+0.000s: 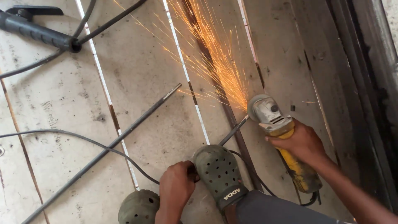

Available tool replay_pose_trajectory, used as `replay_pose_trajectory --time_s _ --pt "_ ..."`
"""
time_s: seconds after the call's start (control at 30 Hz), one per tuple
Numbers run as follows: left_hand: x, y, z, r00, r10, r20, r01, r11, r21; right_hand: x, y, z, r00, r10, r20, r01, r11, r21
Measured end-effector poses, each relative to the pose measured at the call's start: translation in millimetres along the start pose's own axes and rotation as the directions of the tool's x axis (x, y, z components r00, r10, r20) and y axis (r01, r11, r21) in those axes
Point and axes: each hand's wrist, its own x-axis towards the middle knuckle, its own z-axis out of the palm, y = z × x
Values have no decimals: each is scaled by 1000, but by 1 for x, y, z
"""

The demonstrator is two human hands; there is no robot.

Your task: Using a handheld angle grinder to grind and smooth a metal rod on the floor.

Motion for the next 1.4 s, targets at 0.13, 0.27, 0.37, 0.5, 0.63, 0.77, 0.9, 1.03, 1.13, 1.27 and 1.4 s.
replay_pose_trajectory --time_s 0.13,0.27,0.37,0.5,0.63,0.77,0.9,1.03,1.13,1.27,1.4 --pt "1 -27 32 993 117 -10 -116 989 94 14 24 9 999 -3 -52 8 994 108" --pt "3 -29 33 989 146 -3 -146 988 41 7 4 5 1000 -13 13 12 999 52" --pt "0 -33 35 986 165 -2 -165 986 36 9 8 8 1000 -7 -23 7 1000 28" --pt "0 -32 34 981 191 -25 -190 981 32 9 6 2 1000 -4 3 3 998 69" --pt "2 -35 38 987 159 -12 -159 987 -3 6 -3 2 999 -8 41 8 1000 -13" --pt "3 -33 37 995 86 57 -90 993 74 12 -1 0 998 48 36 -48 999 7" --pt "3 -32 34 990 138 39 -141 988 60 3 -17 -6 998 23 50 -22 1000 -10" --pt "2 -8 15 997 43 58 -50 992 117 17 3 -2 999 1 -42 1 998 62" --pt "2 -4 12 996 -85 32 82 993 79 14 -7 -4 999 26 25 -27 999 38" --pt "3 -25 30 993 115 -35 -113 992 64 16 0 3 1000 -27 -15 28 997 73" --pt "8 -36 37 988 153 -3 -152 984 89 25 4 1 998 24 55 -26 999 43"
